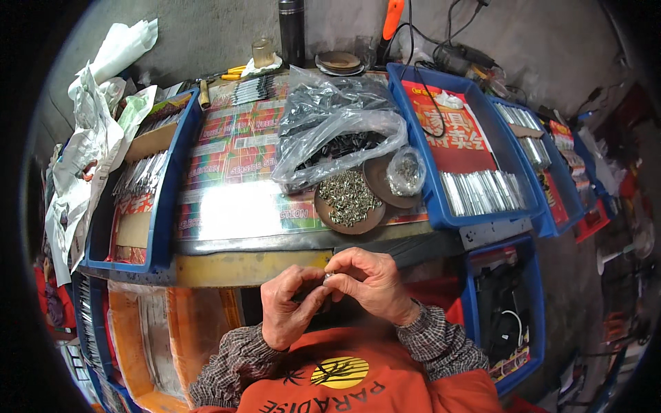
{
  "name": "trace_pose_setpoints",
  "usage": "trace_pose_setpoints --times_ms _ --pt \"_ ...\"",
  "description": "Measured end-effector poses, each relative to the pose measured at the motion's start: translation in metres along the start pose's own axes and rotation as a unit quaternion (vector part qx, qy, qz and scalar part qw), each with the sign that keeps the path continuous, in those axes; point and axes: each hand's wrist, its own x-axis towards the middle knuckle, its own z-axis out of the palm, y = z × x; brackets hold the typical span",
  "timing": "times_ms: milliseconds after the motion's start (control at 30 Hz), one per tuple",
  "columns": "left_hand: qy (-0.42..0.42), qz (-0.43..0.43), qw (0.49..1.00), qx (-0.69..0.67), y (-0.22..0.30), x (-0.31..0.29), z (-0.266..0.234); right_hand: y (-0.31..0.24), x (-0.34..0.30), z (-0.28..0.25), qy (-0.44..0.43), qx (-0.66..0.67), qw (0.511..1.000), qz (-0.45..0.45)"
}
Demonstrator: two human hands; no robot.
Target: The person assembles small components by taking metal pieces from trays, fitting them together with plastic parts by hand, and inserting small fasteners.
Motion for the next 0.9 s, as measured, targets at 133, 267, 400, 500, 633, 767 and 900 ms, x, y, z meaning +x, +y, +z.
trace_pose_setpoints --times_ms 133,267,400,500,633,767,900 --pt "0.016 0.034 0.999 -0.011 -0.006 0.005 -0.003 0.004 0.004 0.001 0.005 0.002 1.0 0.018" --pt "0.017 -0.035 0.997 -0.069 -0.011 0.006 -0.007 0.003 0.013 0.004 -0.001 0.011 0.999 0.034" --pt "0.013 -0.007 1.0 -0.013 -0.009 0.014 -0.015 -0.02 0.038 -0.012 -0.082 -0.107 0.99 0.045" --pt "0.024 0.032 0.998 0.049 -0.014 0.012 -0.024 -0.036 0.081 -0.024 -0.079 -0.349 0.929 -0.091" --pt "0.023 0.021 0.999 0.041 -0.016 0.013 -0.028 -0.022 0.132 -0.045 -0.024 -0.551 0.819 -0.158" --pt "0.014 0.027 0.998 0.056 -0.017 0.014 -0.034 -0.003 0.168 -0.058 -0.035 -0.643 0.748 -0.161" --pt "0.022 0.021 0.998 0.053 -0.022 0.011 -0.04 0.019 0.192 -0.06 -0.049 -0.675 0.724 -0.135"
